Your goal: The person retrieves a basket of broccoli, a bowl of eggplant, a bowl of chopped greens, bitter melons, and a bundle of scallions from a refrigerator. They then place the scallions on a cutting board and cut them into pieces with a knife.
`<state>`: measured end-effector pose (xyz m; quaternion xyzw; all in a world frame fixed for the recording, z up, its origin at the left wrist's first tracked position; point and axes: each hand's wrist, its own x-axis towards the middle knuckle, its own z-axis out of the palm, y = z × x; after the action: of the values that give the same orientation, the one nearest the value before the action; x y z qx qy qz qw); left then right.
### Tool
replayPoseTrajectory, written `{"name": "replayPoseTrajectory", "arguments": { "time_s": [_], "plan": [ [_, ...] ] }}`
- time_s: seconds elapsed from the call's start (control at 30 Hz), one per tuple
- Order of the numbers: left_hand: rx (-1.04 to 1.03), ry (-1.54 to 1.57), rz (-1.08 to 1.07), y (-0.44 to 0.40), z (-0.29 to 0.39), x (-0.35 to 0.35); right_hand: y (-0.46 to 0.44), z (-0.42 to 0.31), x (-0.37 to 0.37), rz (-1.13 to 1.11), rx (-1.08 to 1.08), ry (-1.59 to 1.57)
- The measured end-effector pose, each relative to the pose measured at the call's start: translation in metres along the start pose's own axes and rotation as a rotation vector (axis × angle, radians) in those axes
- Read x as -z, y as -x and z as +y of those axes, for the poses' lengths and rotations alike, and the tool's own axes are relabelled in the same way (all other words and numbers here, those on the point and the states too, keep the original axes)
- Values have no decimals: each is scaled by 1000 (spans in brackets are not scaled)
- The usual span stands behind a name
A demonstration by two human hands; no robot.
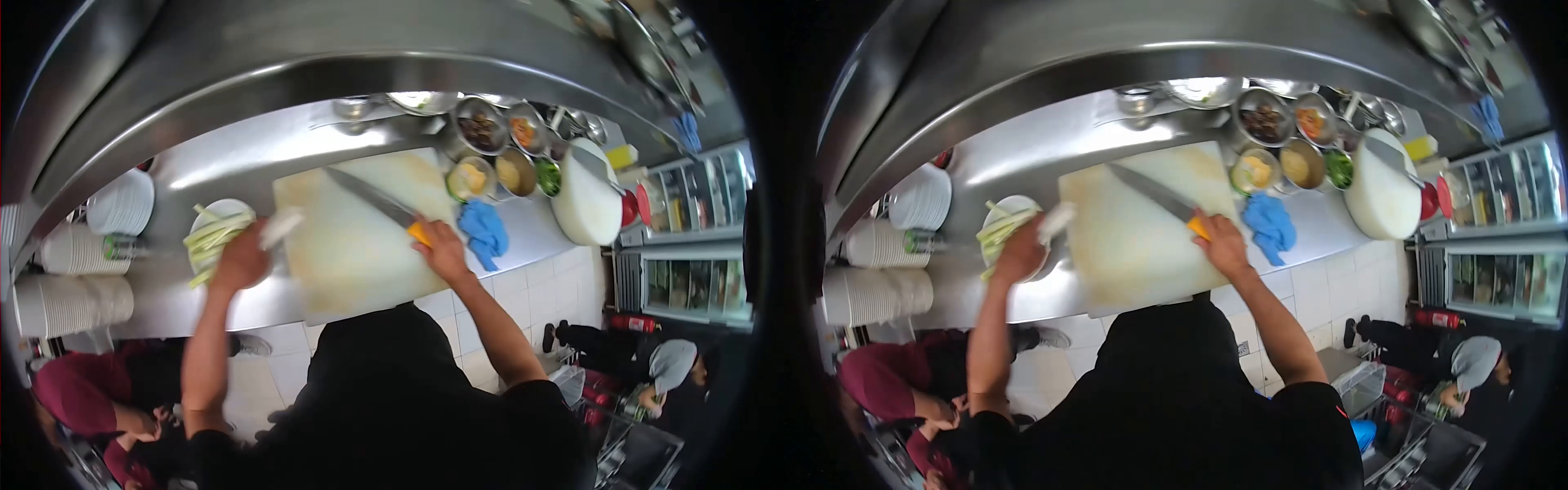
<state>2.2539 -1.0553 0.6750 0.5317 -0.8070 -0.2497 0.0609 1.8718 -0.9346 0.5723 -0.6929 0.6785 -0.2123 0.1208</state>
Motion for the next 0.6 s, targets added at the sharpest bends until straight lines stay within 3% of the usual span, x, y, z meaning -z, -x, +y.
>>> {"name": "replayPoseTrajectory", "arguments": {
  "time_s": [0.03,0.07,0.1,0.13,0.23,0.37,0.47,0.53,0.6],
  "plan": [
    [31,-9,-67,-7,27,-43,-3,2,-1,-14,40,11],
    [-36,72,-2,-11,57,-83,-7,5,-2,-36,89,16],
    [-8,49,-91,-21,82,-109,-11,-2,8,-74,35,-50],
    [-3,-3,-6,-27,95,-141,-9,6,10,-80,50,-60],
    [-97,-53,282,-32,101,-196,2,21,16,-92,-244,-368],
    [-88,-108,309,-40,100,-183,32,42,27,-97,-280,-478],
    [-116,-49,206,-52,83,-155,47,53,21,-90,-282,-567],
    [-63,239,133,-60,70,-146,53,56,19,-131,-356,-630],
    [-3,273,115,-59,74,-137,54,59,19,-145,-343,-642]
  ]
}}
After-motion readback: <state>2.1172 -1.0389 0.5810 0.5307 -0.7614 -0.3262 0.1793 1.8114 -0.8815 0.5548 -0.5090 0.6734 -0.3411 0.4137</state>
